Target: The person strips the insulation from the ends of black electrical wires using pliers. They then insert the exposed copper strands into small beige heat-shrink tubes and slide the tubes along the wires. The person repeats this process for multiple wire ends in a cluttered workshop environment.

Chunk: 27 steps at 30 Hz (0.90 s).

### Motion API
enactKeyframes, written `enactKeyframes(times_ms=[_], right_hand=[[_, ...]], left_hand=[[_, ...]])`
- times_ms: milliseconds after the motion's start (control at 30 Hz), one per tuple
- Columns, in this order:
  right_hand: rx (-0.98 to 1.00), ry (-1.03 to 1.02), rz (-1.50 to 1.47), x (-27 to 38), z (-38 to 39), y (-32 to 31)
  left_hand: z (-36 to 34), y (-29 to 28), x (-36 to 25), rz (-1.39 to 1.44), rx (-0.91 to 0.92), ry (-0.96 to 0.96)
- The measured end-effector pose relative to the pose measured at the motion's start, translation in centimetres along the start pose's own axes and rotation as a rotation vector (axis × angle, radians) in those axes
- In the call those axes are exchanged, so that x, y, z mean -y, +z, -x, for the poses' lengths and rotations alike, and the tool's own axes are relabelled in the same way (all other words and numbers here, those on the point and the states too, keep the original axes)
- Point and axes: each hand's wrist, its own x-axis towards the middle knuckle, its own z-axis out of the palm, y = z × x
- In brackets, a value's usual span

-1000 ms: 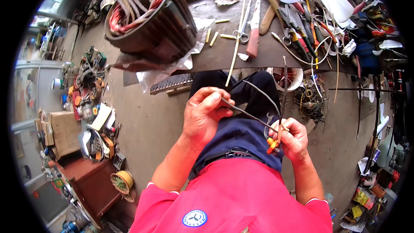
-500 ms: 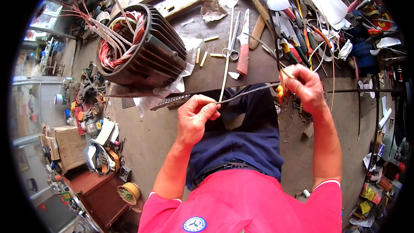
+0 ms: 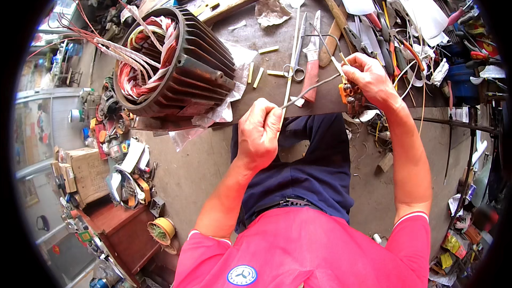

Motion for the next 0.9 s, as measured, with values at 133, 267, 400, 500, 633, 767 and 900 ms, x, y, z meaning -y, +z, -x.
enactKeyframes(times_ms=[133, 267, 400, 500, 633, 767, 900], right_hand=[[-0.065, -0.038, -0.206, 1.6, 5.4, 0.4], [-0.107, -0.317, -0.369, -0.8, 12.9, 1.1], [-0.046, -0.241, -0.589, -3.0, 18.6, 3.8], [-0.421, -0.250, -0.493, -2.4, 21.2, 5.7], [-0.911, -0.679, -0.185, 0.8, 25.1, 7.3], [-0.403, -0.732, -0.149, 4.2, 25.5, 10.1], [-0.233, -0.562, -0.665, 2.0, 25.3, 13.1]], left_hand=[[-1.4, -1.7, -5.0, -0.084, 0.076, 0.423], [-1.3, -3.6, -10.3, -0.027, 0.196, 0.625], [0.1, -3.4, -13.7, -0.018, 0.449, 0.726], [0.9, -1.4, -15.2, -0.099, 0.554, 0.786], [2.2, 0.7, -15.4, -0.173, 0.653, 0.731], [2.9, 1.0, -16.3, -0.195, 0.676, 0.685], [2.4, -0.8, -16.6, -0.180, 0.714, 0.561]])
